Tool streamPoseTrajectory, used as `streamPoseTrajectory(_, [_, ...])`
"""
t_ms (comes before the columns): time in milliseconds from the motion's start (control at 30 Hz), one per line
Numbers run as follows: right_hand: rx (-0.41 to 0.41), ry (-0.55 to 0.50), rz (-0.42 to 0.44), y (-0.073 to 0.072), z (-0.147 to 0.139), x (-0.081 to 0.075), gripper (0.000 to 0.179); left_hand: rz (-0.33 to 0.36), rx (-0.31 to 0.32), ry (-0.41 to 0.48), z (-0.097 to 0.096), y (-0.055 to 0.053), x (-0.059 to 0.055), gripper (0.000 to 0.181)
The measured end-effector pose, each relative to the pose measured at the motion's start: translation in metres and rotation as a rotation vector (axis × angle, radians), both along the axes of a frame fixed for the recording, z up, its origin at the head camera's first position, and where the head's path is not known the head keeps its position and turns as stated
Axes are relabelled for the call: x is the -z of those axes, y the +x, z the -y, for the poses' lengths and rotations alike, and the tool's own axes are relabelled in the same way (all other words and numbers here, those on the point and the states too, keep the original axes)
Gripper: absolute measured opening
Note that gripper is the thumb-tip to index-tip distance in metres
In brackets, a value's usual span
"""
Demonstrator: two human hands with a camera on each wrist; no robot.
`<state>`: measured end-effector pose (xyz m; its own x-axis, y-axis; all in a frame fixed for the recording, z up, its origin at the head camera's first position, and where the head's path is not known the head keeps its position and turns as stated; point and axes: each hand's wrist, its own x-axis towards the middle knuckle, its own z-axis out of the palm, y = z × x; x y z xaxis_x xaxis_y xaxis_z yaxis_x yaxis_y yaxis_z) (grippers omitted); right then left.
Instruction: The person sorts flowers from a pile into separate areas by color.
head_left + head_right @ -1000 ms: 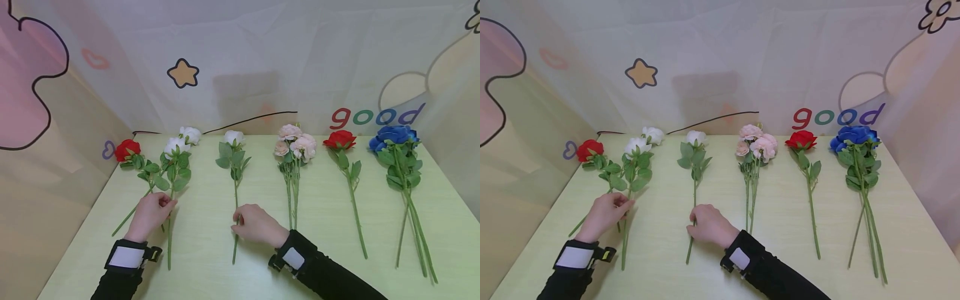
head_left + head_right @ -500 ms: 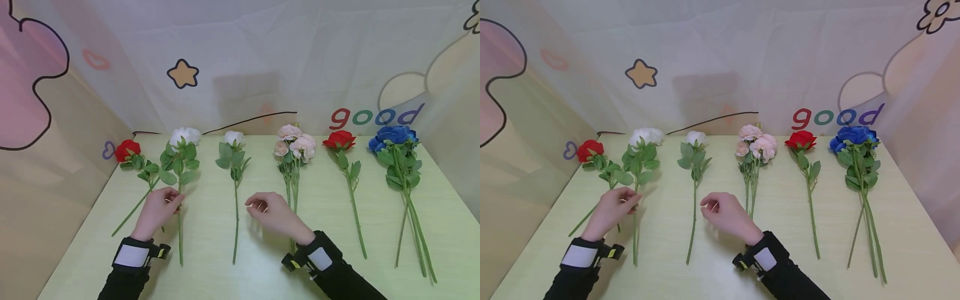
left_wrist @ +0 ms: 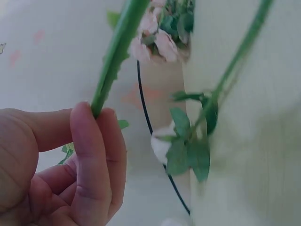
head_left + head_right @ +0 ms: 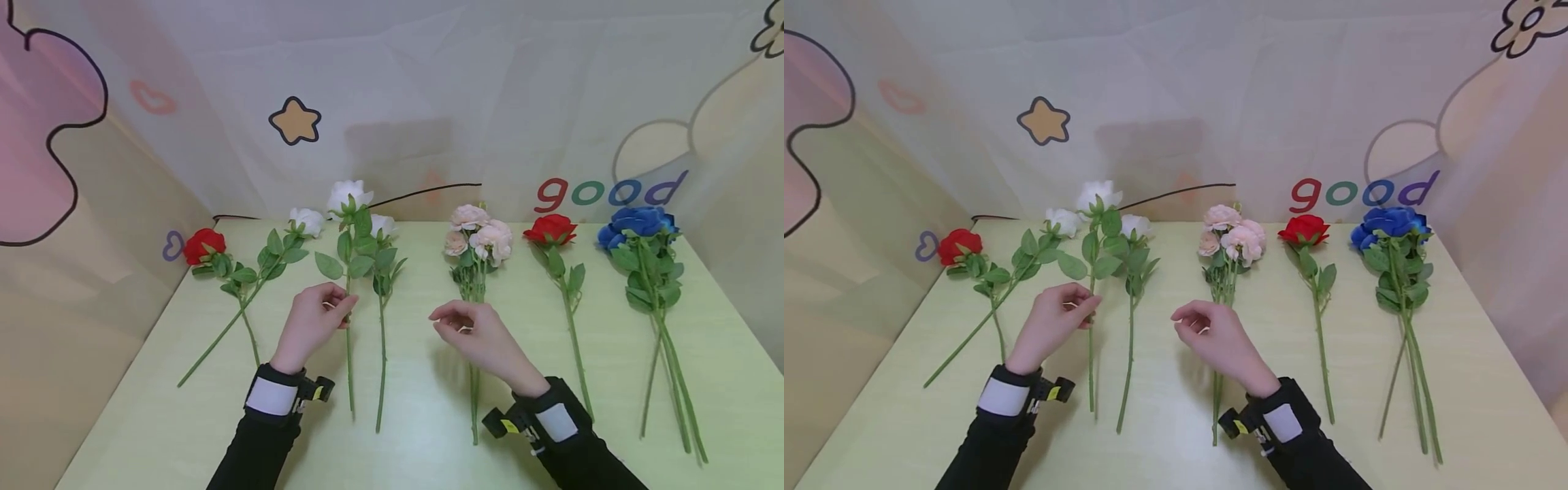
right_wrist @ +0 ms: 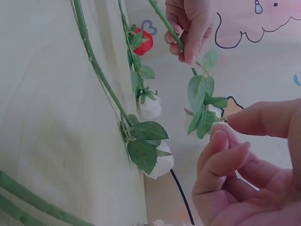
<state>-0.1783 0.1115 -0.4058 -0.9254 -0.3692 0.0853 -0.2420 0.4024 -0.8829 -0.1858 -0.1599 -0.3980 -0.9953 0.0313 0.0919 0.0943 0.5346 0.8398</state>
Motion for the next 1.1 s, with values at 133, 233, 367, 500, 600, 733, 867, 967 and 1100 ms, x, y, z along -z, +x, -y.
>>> streamPoseTrajectory(133, [-0.002, -0.005, -0.001, 0.0, 0.0, -0.005, 0.012, 0.004, 0.049, 0.033, -0.017, -0.002, 0.001, 0.014])
streamPoseTrajectory(233, [-0.007, -0.009, -0.003, -0.001, 0.0, -0.007, 0.012, 0.011, 0.094, 0.015, -0.025, -0.002, 0.005, 0.014])
streamPoseTrajectory(367, [-0.023, -0.017, -0.006, -0.001, 0.0, -0.008, 0.012, 0.035, 0.137, -0.009, -0.033, -0.003, 0.012, 0.013])
streamPoseTrajectory(500, [-0.039, -0.023, -0.014, 0.0, 0.001, -0.009, 0.012, 0.049, 0.141, -0.032, -0.037, -0.004, 0.017, 0.013])
streamPoseTrajectory(600, [-0.045, -0.024, -0.015, 0.001, 0.001, -0.009, 0.012, 0.067, 0.133, -0.086, -0.038, -0.004, 0.023, 0.013])
streamPoseTrajectory(733, [-0.048, -0.026, -0.011, 0.001, 0.002, -0.008, 0.013, 0.122, 0.153, -0.174, -0.038, -0.004, 0.034, 0.013])
streamPoseTrajectory(867, [-0.052, -0.028, -0.013, 0.001, 0.002, -0.008, 0.013, 0.175, 0.171, -0.195, -0.04, -0.004, 0.042, 0.014])
streamPoseTrajectory(967, [-0.055, -0.026, -0.02, 0.001, 0.002, -0.007, 0.013, 0.193, 0.158, -0.193, -0.042, -0.003, 0.043, 0.018])
streamPoseTrajectory(1100, [-0.056, -0.023, -0.019, 0.001, 0.002, -0.008, 0.013, 0.202, 0.149, -0.236, -0.041, 0.0, 0.041, 0.028])
